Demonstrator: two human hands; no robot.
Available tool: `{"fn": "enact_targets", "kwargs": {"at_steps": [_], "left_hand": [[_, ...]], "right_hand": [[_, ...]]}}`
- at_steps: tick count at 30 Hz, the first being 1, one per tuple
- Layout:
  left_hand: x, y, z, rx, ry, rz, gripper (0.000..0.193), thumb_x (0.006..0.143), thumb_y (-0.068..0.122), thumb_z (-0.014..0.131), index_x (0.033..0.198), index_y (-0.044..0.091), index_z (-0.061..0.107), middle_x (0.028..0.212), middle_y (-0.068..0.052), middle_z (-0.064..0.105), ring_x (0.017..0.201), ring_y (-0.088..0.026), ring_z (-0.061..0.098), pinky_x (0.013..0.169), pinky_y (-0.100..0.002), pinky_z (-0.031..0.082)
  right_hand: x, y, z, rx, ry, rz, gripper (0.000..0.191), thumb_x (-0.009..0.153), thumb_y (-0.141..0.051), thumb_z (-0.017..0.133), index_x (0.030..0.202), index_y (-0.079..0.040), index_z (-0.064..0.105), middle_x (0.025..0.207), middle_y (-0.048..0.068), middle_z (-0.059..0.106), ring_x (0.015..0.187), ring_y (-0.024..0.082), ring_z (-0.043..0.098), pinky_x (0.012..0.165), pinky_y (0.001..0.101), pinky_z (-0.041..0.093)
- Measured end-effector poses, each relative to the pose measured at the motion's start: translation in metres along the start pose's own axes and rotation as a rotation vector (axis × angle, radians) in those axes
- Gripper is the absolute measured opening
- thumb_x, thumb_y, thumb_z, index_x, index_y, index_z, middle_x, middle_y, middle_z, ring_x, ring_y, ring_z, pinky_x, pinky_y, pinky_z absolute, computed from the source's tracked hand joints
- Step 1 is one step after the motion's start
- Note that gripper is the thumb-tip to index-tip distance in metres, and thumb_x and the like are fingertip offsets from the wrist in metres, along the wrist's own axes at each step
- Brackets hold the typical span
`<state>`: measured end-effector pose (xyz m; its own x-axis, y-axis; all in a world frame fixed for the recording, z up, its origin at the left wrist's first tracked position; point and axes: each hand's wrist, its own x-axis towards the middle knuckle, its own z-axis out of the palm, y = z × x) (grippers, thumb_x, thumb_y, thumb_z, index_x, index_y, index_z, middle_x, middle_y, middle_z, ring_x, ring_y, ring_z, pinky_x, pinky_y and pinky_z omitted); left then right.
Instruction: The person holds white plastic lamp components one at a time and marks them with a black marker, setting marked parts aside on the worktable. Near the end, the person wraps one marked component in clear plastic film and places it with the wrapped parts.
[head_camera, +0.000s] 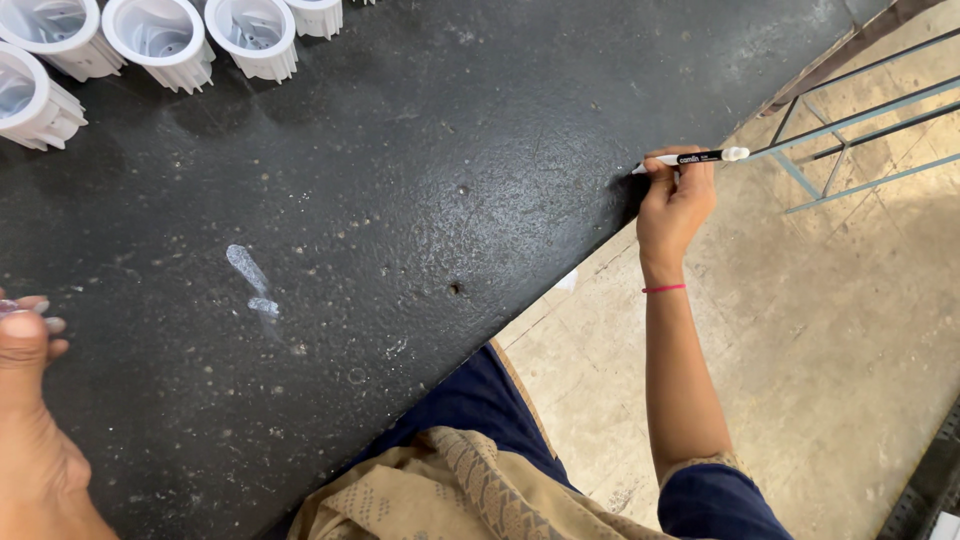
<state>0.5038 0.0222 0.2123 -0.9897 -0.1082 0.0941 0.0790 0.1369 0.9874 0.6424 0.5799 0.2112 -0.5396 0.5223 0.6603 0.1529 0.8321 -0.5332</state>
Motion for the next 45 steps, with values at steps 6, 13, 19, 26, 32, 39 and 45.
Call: {"fn": "enact_targets", "kwargs": {"at_steps": [6, 13, 19, 26, 32, 39, 45], "left_hand": [[-0.008, 0.009, 0.001, -0.010, 0.006, 0.013, 0.011, 0.114, 0.018, 0.071, 0.118, 0.009, 0.066, 0.117, -0.002, 0.069, 0.108, -0.011, 0.066, 0.100, -0.025, 0.054], [-0.009, 0.010, -0.002, 0.003, 0.014, 0.005, 0.010, 0.114, 0.017, 0.071, 0.117, 0.009, 0.066, 0.116, -0.002, 0.069, 0.104, -0.011, 0.065, 0.097, -0.025, 0.053], [-0.012, 0.011, -0.004, 0.022, 0.023, 0.012, 0.012, 0.113, 0.018, 0.071, 0.118, 0.009, 0.065, 0.116, -0.002, 0.068, 0.106, -0.010, 0.066, 0.102, -0.027, 0.054], [-0.018, 0.033, 0.003, -0.099, 0.051, -0.047, 0.031, 0.105, 0.011, 0.075, 0.133, 0.009, 0.063, 0.118, 0.000, 0.068, 0.108, -0.009, 0.065, 0.098, -0.023, 0.055], [-0.023, 0.058, 0.017, -0.193, 0.008, -0.002, 0.028, 0.095, -0.005, 0.075, 0.119, 0.004, 0.064, 0.111, -0.003, 0.068, 0.104, -0.009, 0.067, 0.098, -0.022, 0.057], [-0.011, 0.047, 0.027, -0.288, -0.058, -0.107, 0.024, 0.089, -0.001, 0.076, 0.113, 0.001, 0.070, 0.106, -0.006, 0.074, 0.099, -0.012, 0.069, 0.090, -0.025, 0.057], [-0.002, 0.023, 0.034, -0.476, -0.113, -0.151, 0.028, 0.090, 0.002, 0.075, 0.118, 0.000, 0.070, 0.109, -0.009, 0.076, 0.103, -0.014, 0.070, 0.090, -0.027, 0.057]], "right_hand": [[0.000, 0.007, -0.005, 0.163, -0.008, 0.110, 0.011, 0.102, 0.011, 0.061, 0.100, 0.000, 0.062, 0.093, 0.007, 0.066, 0.083, 0.015, 0.064, 0.077, 0.0292, 0.053], [-0.005, 0.013, -0.006, 0.134, -0.016, 0.109, 0.007, 0.104, 0.008, 0.060, 0.103, 0.001, 0.062, 0.093, 0.006, 0.067, 0.083, 0.012, 0.065, 0.076, 0.0254, 0.053], [-0.009, 0.038, -0.007, 0.449, 0.002, 0.288, 0.002, 0.110, -0.005, 0.059, 0.109, -0.003, 0.059, 0.100, 0.005, 0.064, 0.091, 0.016, 0.068, 0.087, 0.0339, 0.061], [-0.001, 0.029, -0.022, 0.888, 0.102, 0.561, 0.019, 0.109, -0.024, 0.057, 0.115, -0.006, 0.058, 0.105, 0.006, 0.065, 0.100, 0.018, 0.068, 0.095, 0.0404, 0.064], [0.008, -0.066, 0.002, 0.990, -0.155, 0.493, 0.022, 0.113, -0.025, 0.058, 0.122, -0.005, 0.060, 0.106, 0.003, 0.062, 0.100, 0.013, 0.064, 0.094, 0.0357, 0.060], [-0.004, -0.201, 0.082, 1.244, -0.573, 0.419, 0.019, 0.112, -0.018, 0.062, 0.123, -0.002, 0.060, 0.106, 0.005, 0.065, 0.099, 0.013, 0.066, 0.095, 0.0351, 0.060], [-0.023, -0.285, 0.131, 1.265, -0.880, 0.247, 0.020, 0.106, -0.016, 0.066, 0.120, -0.002, 0.062, 0.102, 0.004, 0.067, 0.095, 0.012, 0.067, 0.091, 0.0334, 0.061]]}}
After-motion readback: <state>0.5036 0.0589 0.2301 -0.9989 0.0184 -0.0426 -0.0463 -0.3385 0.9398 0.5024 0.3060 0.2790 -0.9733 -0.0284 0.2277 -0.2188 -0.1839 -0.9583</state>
